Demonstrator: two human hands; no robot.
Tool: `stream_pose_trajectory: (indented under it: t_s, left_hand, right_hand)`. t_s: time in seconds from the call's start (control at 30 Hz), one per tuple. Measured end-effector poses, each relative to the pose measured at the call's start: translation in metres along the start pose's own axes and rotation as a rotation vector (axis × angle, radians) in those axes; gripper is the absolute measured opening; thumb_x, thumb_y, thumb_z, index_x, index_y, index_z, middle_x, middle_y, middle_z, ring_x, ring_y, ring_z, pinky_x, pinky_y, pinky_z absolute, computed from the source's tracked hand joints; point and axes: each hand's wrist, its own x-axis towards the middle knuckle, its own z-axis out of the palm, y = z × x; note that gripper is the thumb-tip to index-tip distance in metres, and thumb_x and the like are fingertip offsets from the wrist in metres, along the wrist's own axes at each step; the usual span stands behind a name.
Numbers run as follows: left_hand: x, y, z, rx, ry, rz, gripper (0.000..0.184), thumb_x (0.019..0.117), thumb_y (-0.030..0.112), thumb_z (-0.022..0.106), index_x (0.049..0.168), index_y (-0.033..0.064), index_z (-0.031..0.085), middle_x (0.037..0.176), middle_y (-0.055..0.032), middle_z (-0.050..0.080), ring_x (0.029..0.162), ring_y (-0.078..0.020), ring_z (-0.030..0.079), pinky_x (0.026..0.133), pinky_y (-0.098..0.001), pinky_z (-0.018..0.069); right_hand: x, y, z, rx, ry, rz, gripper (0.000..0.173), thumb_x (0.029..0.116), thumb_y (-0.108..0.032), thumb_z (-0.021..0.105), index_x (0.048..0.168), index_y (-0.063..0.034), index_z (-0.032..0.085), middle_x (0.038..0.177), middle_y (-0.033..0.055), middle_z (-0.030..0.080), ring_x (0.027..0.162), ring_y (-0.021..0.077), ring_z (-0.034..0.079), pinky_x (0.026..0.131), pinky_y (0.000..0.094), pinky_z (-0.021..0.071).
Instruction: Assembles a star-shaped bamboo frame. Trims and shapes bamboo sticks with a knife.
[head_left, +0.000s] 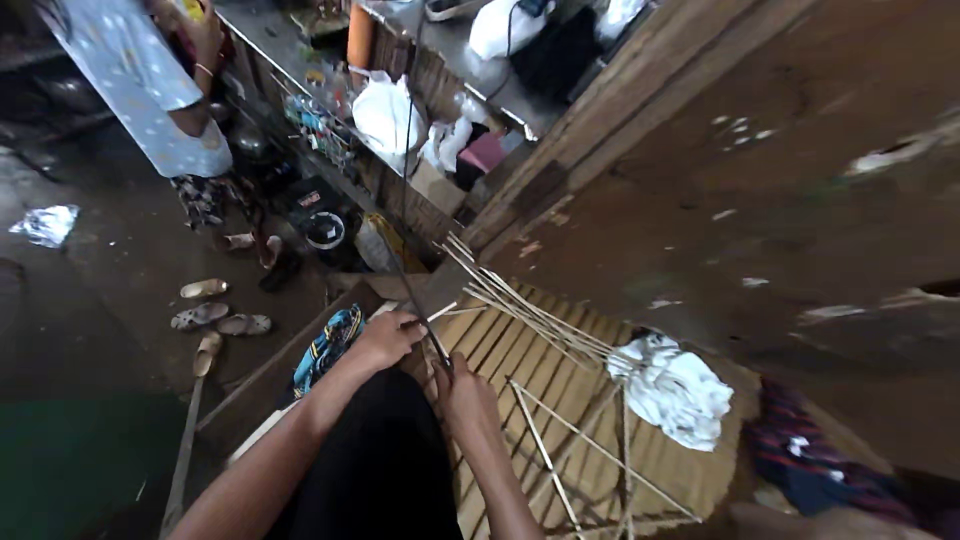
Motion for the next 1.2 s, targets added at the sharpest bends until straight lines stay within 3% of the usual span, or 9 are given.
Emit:
stream_pose_trajectory:
  t_s: [0.1, 0.23, 0.43, 0.53, 0.63, 0.83, 1.0, 1.1, 1.2]
  left_hand:
    - [-0.020, 0.006, 0.009, -0.062, -0.037, -0.028, 0.029, 0.1082, 0.018, 0.053, 0.132, 0.0033, 0.062, 0.112, -0.0089, 0.064, 0.081, -0.0085, 0.057, 0.074, -0.0260, 0.0487]
    - [-0.049, 0.004, 0.030, 0.000, -0.055, -0.036, 0.028, 0.1083, 0.015, 0.052, 0.131, 0.0038, 0.063, 0.109, -0.0083, 0.066, 0.076, -0.0091, 0.058, 0.070, -0.0271, 0.0495]
    - [-0.076, 0.000, 0.068, 0.145, -0.118, -0.050, 0.025, 0.1087, 0.015, 0.050, 0.124, 0.0058, 0.068, 0.104, -0.0058, 0.068, 0.076, -0.0107, 0.059, 0.072, -0.0306, 0.0503]
    - [-0.083, 0.006, 0.077, 0.215, -0.110, -0.028, 0.025, 0.1083, 0.015, 0.051, 0.124, 0.0064, 0.068, 0.108, -0.0071, 0.069, 0.080, -0.0121, 0.062, 0.077, -0.0322, 0.0525]
    - [-0.088, 0.012, 0.085, 0.238, -0.088, 0.001, 0.026, 0.1081, 0.015, 0.051, 0.127, 0.0066, 0.067, 0.109, -0.0067, 0.068, 0.080, -0.0100, 0.062, 0.075, -0.0291, 0.0525]
    - [-0.093, 0.018, 0.102, 0.290, -0.098, -0.016, 0.027, 0.1085, 0.015, 0.050, 0.127, 0.0072, 0.067, 0.105, -0.0071, 0.068, 0.078, -0.0098, 0.061, 0.075, -0.0294, 0.0520]
    - [-0.096, 0.020, 0.106, 0.296, -0.102, -0.010, 0.025, 0.1081, 0.014, 0.051, 0.124, 0.0088, 0.069, 0.098, -0.0046, 0.067, 0.073, -0.0078, 0.059, 0.071, -0.0271, 0.0508]
    - [-0.098, 0.023, 0.105, 0.290, -0.112, -0.002, 0.025, 0.1084, 0.015, 0.051, 0.123, 0.0088, 0.070, 0.094, -0.0033, 0.066, 0.071, -0.0063, 0.057, 0.069, -0.0253, 0.0495]
    - [-0.094, 0.026, 0.098, 0.262, -0.107, 0.016, 0.022, 0.1079, 0.014, 0.052, 0.119, 0.0070, 0.070, 0.091, -0.0029, 0.065, 0.069, -0.0050, 0.055, 0.067, -0.0236, 0.0480]
  right_hand:
    - [-0.022, 0.013, -0.001, 0.036, 0.043, -0.049, 0.040, 0.1073, -0.032, 0.053, 0.123, 0.0024, 0.064, 0.086, 0.0227, 0.072, 0.082, 0.0428, 0.072, 0.076, 0.0591, 0.0561]
    - [-0.054, 0.031, 0.012, 0.133, 0.146, -0.112, 0.033, 0.1023, -0.026, 0.062, 0.117, 0.0024, 0.067, 0.079, 0.0204, 0.071, 0.071, 0.0411, 0.072, 0.065, 0.0583, 0.0569]
    - [-0.087, 0.050, 0.036, 0.484, 0.153, -0.062, 0.051, 0.1008, -0.024, 0.063, 0.146, -0.0023, 0.049, 0.068, 0.0096, 0.063, 0.054, 0.0261, 0.061, 0.056, 0.0476, 0.0536]
    - [-0.101, 0.058, 0.036, 0.574, 0.204, -0.058, 0.065, 0.1009, -0.023, 0.062, 0.157, -0.0034, 0.036, 0.077, 0.0089, 0.066, 0.057, 0.0218, 0.061, 0.056, 0.0431, 0.0546]
    - [-0.104, 0.065, 0.030, 0.549, 0.335, -0.140, 0.067, 0.0986, -0.020, 0.063, 0.156, 0.0016, 0.036, 0.081, 0.0095, 0.067, 0.053, 0.0187, 0.059, 0.051, 0.0382, 0.0533]
    - [-0.097, 0.073, 0.008, 0.614, 0.040, -0.116, 0.052, 0.1070, -0.024, 0.049, 0.156, -0.0083, 0.042, 0.083, 0.0097, 0.067, 0.065, 0.0213, 0.061, 0.066, 0.0426, 0.0539]
    - [-0.097, 0.080, 0.013, 0.733, -0.019, -0.165, 0.046, 0.1076, -0.020, 0.044, 0.151, -0.0044, 0.044, 0.078, 0.0070, 0.063, 0.061, 0.0160, 0.058, 0.061, 0.0363, 0.0523]
    - [-0.097, 0.083, 0.013, 0.774, -0.016, -0.170, 0.050, 0.1075, -0.022, 0.046, 0.154, -0.0055, 0.041, 0.079, 0.0065, 0.063, 0.059, 0.0145, 0.057, 0.059, 0.0346, 0.0516]
    - [-0.098, 0.081, 0.013, 0.829, 0.050, -0.155, 0.067, 0.1026, -0.022, 0.059, 0.160, -0.0061, 0.028, 0.100, 0.0100, 0.067, 0.063, 0.0121, 0.061, 0.059, 0.0303, 0.0556]
